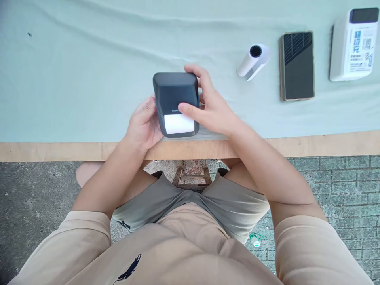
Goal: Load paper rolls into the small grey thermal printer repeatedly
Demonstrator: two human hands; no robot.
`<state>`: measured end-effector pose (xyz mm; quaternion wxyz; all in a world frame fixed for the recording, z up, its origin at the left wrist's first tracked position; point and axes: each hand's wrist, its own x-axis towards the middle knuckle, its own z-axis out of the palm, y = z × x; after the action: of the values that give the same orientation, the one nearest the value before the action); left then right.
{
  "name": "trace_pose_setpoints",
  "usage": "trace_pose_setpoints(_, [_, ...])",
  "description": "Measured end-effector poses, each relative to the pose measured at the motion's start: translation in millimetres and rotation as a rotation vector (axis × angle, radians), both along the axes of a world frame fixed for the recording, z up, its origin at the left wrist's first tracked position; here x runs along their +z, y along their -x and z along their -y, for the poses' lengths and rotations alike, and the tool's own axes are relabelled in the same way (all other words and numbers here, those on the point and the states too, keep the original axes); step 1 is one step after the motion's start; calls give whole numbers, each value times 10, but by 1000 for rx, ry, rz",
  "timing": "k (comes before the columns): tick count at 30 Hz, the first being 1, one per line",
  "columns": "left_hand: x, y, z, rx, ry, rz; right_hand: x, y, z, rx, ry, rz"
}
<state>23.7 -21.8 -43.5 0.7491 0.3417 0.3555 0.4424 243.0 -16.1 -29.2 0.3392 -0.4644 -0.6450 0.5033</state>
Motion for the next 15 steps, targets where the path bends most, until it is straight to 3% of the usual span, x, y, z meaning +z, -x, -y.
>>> trace_pose_setpoints(6, [-13,10,-3,28,12,-6,35,-18,-27,0,-6,19])
trace_pose_setpoints(12, [-42,22,-11,44,13,-27,109,-63,-25,-143,-194,75])
trace_pose_setpoints(15, [-38,25,-14,28,15,-29,115,-91,-49,-89,-209,63])
